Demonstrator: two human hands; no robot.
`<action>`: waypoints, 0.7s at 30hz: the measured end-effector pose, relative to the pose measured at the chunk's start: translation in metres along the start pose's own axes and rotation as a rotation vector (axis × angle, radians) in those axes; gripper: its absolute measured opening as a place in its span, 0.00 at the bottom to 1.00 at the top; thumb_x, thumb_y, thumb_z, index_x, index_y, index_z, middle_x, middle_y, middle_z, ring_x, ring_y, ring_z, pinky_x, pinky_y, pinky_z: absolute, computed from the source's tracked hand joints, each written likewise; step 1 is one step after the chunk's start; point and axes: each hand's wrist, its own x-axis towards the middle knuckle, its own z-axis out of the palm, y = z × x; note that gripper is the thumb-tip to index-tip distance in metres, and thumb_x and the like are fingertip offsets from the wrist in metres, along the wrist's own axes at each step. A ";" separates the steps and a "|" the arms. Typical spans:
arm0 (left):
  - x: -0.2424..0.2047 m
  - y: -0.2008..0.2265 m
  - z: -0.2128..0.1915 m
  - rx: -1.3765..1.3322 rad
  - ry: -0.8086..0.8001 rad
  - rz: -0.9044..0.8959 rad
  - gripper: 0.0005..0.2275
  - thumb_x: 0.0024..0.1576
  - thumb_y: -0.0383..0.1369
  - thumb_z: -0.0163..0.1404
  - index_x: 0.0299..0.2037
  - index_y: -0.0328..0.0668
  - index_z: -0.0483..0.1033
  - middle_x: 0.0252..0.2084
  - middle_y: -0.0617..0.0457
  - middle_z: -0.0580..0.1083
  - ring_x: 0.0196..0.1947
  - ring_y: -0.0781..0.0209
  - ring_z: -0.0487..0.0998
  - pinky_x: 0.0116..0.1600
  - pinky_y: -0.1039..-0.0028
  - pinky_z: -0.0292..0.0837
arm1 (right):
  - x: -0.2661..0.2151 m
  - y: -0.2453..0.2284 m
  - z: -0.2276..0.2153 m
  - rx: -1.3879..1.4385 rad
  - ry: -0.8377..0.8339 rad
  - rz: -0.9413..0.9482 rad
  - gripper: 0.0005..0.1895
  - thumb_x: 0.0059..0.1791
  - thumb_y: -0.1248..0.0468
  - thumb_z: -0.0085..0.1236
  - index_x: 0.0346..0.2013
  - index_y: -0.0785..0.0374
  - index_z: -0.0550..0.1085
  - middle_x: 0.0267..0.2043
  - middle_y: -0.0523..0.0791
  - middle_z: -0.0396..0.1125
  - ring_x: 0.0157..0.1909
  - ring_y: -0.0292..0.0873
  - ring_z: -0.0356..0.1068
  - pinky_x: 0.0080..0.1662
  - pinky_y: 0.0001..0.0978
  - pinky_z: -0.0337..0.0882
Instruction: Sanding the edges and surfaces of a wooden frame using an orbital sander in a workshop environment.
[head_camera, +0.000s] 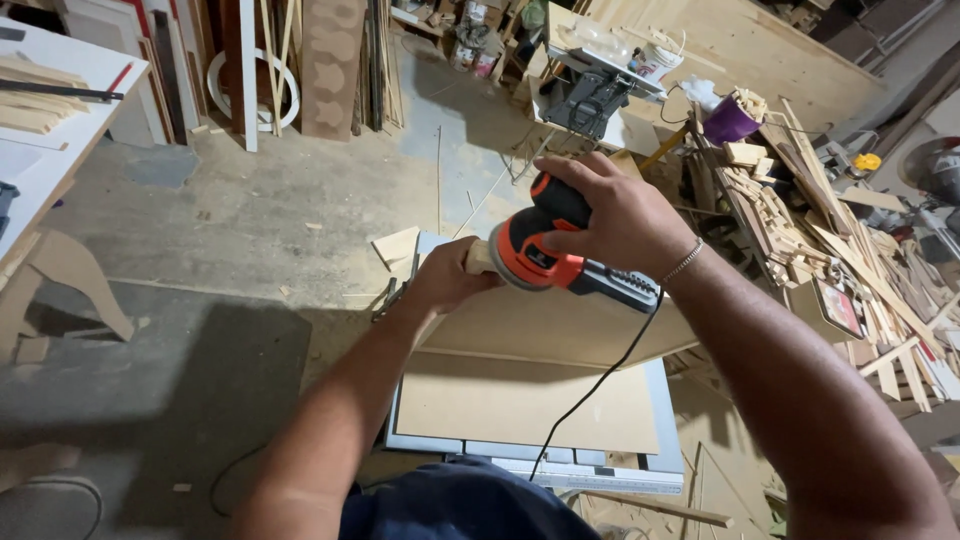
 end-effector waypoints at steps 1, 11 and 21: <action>0.001 -0.001 0.000 0.005 -0.007 -0.010 0.17 0.50 0.40 0.66 0.45 0.42 0.78 0.43 0.41 0.79 0.48 0.42 0.79 0.52 0.54 0.73 | 0.003 -0.001 0.000 0.013 -0.004 -0.013 0.47 0.40 0.49 0.73 0.71 0.49 0.63 0.55 0.50 0.64 0.39 0.64 0.74 0.37 0.53 0.78; -0.024 0.048 -0.008 -0.019 -0.032 -0.103 0.20 0.50 0.38 0.65 0.51 0.41 0.79 0.48 0.40 0.80 0.54 0.36 0.80 0.59 0.52 0.73 | 0.018 -0.025 0.001 -0.019 -0.013 -0.056 0.47 0.41 0.50 0.72 0.71 0.49 0.61 0.54 0.51 0.63 0.38 0.67 0.74 0.38 0.58 0.78; -0.011 0.015 -0.003 -0.059 -0.028 -0.042 0.19 0.51 0.37 0.64 0.50 0.37 0.79 0.48 0.36 0.80 0.55 0.31 0.78 0.60 0.47 0.72 | 0.022 -0.034 0.000 -0.030 -0.022 -0.044 0.47 0.42 0.49 0.72 0.71 0.48 0.60 0.55 0.51 0.62 0.41 0.66 0.74 0.41 0.57 0.78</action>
